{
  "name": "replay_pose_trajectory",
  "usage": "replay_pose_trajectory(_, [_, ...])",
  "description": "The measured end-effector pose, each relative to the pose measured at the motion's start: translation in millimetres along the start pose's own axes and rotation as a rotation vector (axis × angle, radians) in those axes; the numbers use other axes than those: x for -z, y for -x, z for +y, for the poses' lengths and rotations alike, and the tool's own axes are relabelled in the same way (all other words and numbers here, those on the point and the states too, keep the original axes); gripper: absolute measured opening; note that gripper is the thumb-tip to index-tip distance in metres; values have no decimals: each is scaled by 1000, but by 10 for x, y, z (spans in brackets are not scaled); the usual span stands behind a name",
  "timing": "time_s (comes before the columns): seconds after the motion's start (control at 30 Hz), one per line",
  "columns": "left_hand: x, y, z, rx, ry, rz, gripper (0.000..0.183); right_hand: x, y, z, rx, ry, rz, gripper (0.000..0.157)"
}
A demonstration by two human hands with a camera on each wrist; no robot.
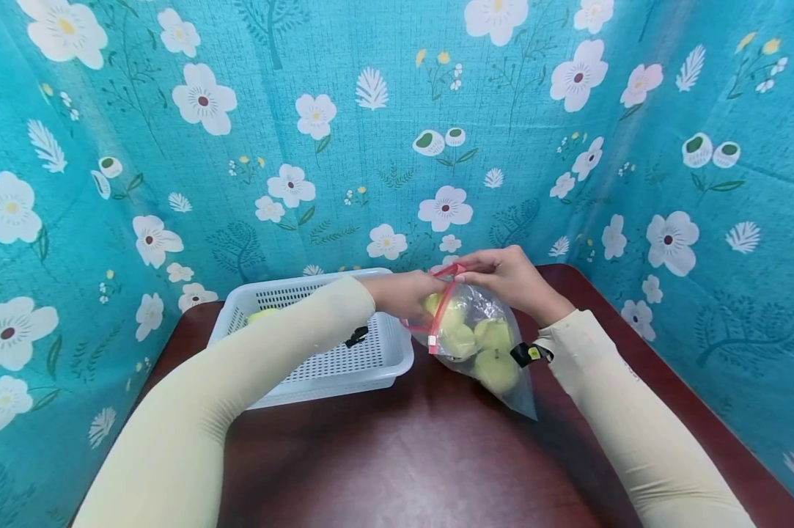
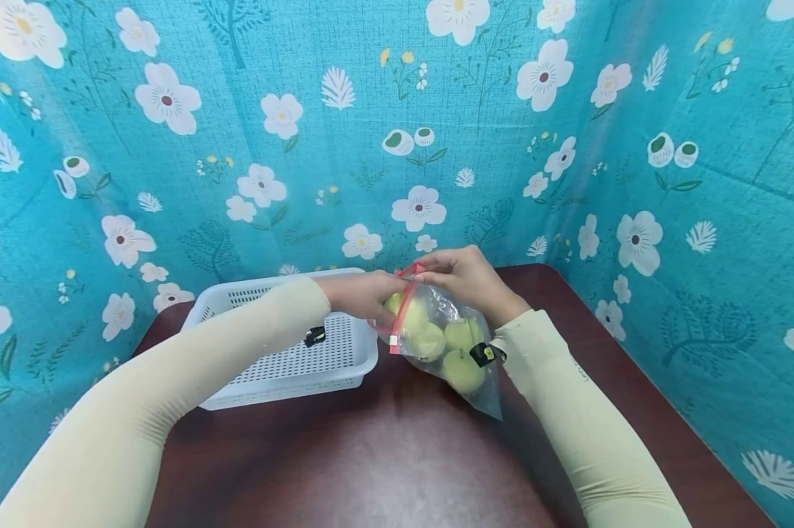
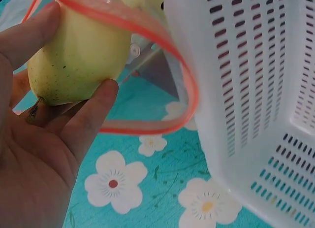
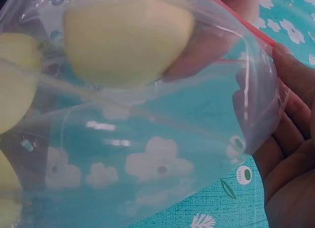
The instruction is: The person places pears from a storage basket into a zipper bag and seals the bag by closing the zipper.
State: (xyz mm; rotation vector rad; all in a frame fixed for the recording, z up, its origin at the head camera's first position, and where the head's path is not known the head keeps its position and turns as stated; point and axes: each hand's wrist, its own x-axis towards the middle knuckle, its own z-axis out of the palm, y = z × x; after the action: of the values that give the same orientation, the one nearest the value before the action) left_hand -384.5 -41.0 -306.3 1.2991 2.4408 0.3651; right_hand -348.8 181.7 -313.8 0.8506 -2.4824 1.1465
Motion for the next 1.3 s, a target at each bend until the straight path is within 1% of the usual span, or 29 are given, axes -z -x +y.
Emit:
replay_pose_trajectory(0.1, [-48, -62, -11, -15, 29, 16, 59, 7, 4, 9, 4, 3, 7, 28])
replay_pose_trajectory(0.27, [-124, -215, -49, -12, 77, 55, 41, -2, 6, 13, 40, 3, 17, 27])
replay_pose_trajectory(0.33, [-150, -274, -74, -9, 80, 78, 38, -12, 2, 5, 51, 2, 21, 27])
replay_pose_trajectory(0.4, [-180, -323, -96, -10, 99, 105, 40, -23, -2, -4, 56, 1, 25, 26])
replay_pose_trajectory(0.47, [-227, -370, -117, -12, 119, 149, 49, -31, 0, -7, 53, 1, 26, 26])
replay_pose_trajectory(0.57, [-331, -437, -152, -20, 174, 208, 62, -46, 20, -5, 49, -7, 24, 26])
replay_pose_trajectory(0.63, [-404, -476, -172, -28, 197, 252, 68, -56, 39, 6, 50, -13, 18, 25])
replay_pose_trajectory(0.67, [-440, -494, -180, -29, 194, 277, 67, -60, 49, 10, 52, -17, 16, 25])
replay_pose_trajectory(0.73, [-506, -525, -197, 1, 189, 333, 61, -67, 66, 23, 52, -19, 16, 25])
replay_pose_trajectory(0.83, [-565, -537, -179, 46, 183, 405, 47, -73, 89, 35, 43, -20, 21, 26])
replay_pose_trajectory(0.9, [-591, -536, -148, 95, 170, 433, 38, -77, 99, 37, 42, -26, 23, 26])
replay_pose_trajectory(0.93, [-594, -533, -127, 112, 153, 442, 38, -79, 103, 35, 41, -32, 22, 27])
replay_pose_trajectory(1.1, [-604, -560, -51, 253, 24, 428, 34, -84, 106, 27, 36, -56, 11, 28])
replay_pose_trajectory(1.2, [-584, -608, -33, 320, 7, 409, 27, -80, 107, 25, 19, -50, 9, 27])
replay_pose_trajectory(1.3, [-563, -630, -15, 368, -1, 375, 21, -90, 107, 23, 5, -47, 6, 27])
